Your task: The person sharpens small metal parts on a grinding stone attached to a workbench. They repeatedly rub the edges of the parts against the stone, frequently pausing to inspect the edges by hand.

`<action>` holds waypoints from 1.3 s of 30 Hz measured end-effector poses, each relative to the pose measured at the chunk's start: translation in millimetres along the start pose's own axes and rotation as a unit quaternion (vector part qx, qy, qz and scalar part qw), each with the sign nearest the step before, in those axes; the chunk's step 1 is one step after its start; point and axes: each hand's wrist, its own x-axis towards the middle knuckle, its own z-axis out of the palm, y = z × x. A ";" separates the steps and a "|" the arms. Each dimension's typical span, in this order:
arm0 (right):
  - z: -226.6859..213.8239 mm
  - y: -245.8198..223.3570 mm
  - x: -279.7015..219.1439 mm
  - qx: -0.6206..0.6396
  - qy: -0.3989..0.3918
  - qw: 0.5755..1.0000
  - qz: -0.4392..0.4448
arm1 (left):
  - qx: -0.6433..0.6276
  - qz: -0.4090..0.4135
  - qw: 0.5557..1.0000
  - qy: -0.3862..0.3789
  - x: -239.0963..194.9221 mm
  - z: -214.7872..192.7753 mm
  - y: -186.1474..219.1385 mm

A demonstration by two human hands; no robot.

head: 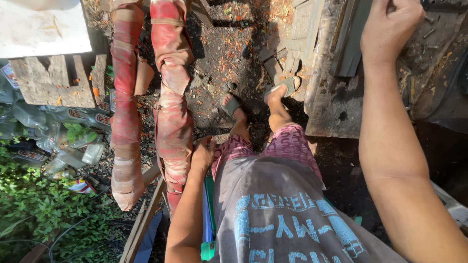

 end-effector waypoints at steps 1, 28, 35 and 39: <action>0.5 -6.1 -6.8 -0.014 0.001 1.000 0.002 | -0.001 0.026 1.000 0.011 8.7 -2.8 -5.1; 3.7 1.0 -2.5 0.048 -0.011 0.999 0.006 | -0.029 0.003 0.999 -0.017 5.3 -15.6 34.7; -5.5 -8.2 -32.1 -0.016 0.010 1.000 0.012 | -0.037 0.010 0.999 0.009 1.8 -15.6 38.0; 1.7 2.9 -7.7 -0.019 0.005 1.000 0.006 | -0.021 0.003 1.000 0.007 1.3 -14.1 46.6</action>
